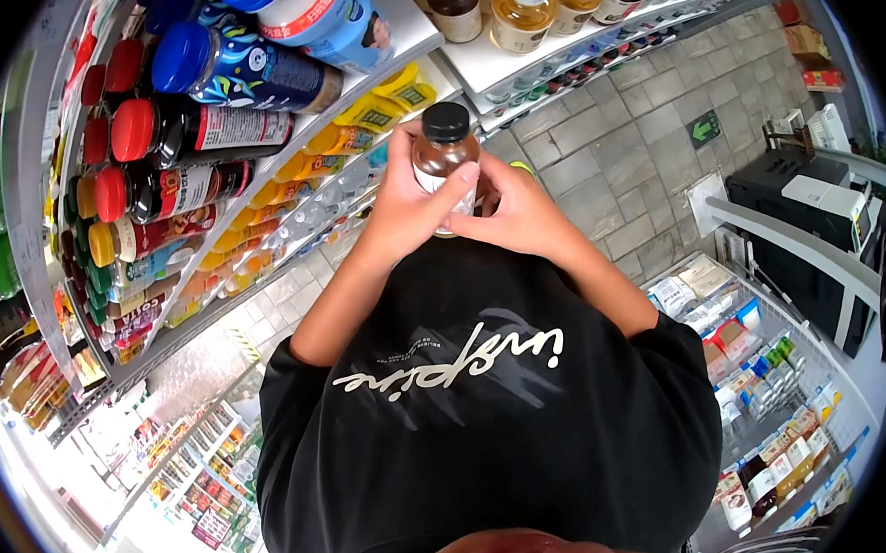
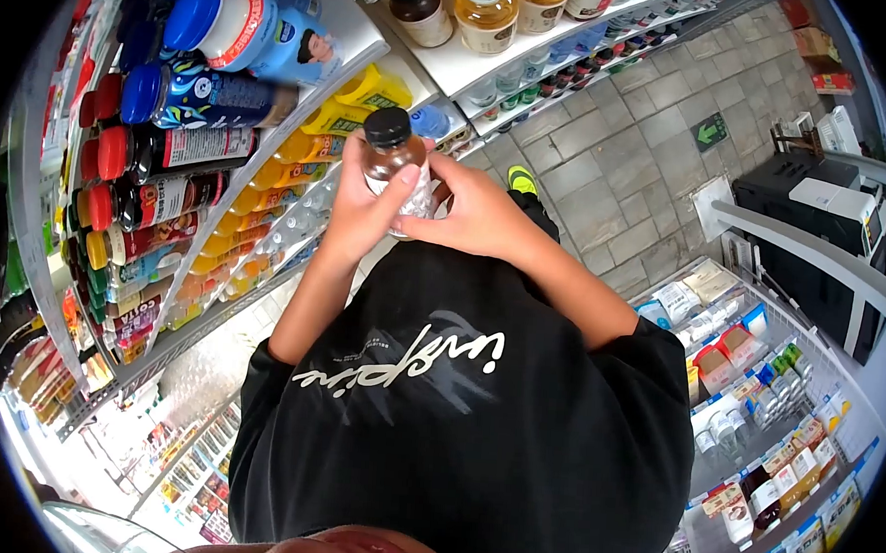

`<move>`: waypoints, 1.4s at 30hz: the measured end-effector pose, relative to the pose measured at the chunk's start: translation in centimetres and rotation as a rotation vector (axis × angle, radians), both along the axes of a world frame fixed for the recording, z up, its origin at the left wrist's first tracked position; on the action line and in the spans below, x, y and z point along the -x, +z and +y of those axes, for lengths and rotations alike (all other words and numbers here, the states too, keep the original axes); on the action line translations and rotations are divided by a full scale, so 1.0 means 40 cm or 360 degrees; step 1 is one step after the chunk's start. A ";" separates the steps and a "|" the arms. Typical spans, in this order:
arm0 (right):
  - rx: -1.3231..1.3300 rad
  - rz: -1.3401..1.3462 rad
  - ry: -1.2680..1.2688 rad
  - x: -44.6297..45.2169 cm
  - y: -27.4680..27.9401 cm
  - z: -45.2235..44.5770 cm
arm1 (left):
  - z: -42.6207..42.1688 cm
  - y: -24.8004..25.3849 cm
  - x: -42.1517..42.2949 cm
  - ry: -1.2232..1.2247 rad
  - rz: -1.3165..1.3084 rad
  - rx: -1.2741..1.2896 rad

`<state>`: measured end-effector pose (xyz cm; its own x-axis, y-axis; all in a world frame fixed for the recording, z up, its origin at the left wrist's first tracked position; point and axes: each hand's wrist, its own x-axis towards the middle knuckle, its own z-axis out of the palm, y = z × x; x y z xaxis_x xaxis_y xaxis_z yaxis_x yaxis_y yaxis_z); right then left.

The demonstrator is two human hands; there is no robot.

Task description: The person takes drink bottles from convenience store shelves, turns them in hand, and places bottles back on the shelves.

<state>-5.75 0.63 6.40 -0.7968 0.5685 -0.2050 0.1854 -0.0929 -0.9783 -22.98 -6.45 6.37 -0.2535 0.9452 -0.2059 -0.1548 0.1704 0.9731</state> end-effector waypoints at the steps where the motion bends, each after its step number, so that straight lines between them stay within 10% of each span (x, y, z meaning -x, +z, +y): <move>1: -0.0026 0.0058 -0.0050 -0.003 -0.008 0.006 | 0.004 0.014 -0.012 -0.0065 0.0049 -0.0015; 14: -0.1043 -0.0276 -0.0614 -0.004 -0.072 0.011 | 0.035 -0.020 -0.017 -0.0135 0.0793 0.0110; 42: -0.0656 -0.0178 -0.0371 -0.240 -0.207 0.178 | 0.354 -0.170 -0.089 0.0459 0.0577 0.0037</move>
<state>3.87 7.74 -1.88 -0.6245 0.7810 -0.0020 0.3116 0.2468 -0.9176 -19.44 7.72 -0.42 -0.5649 0.8217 -0.0755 0.1507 0.1927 0.9696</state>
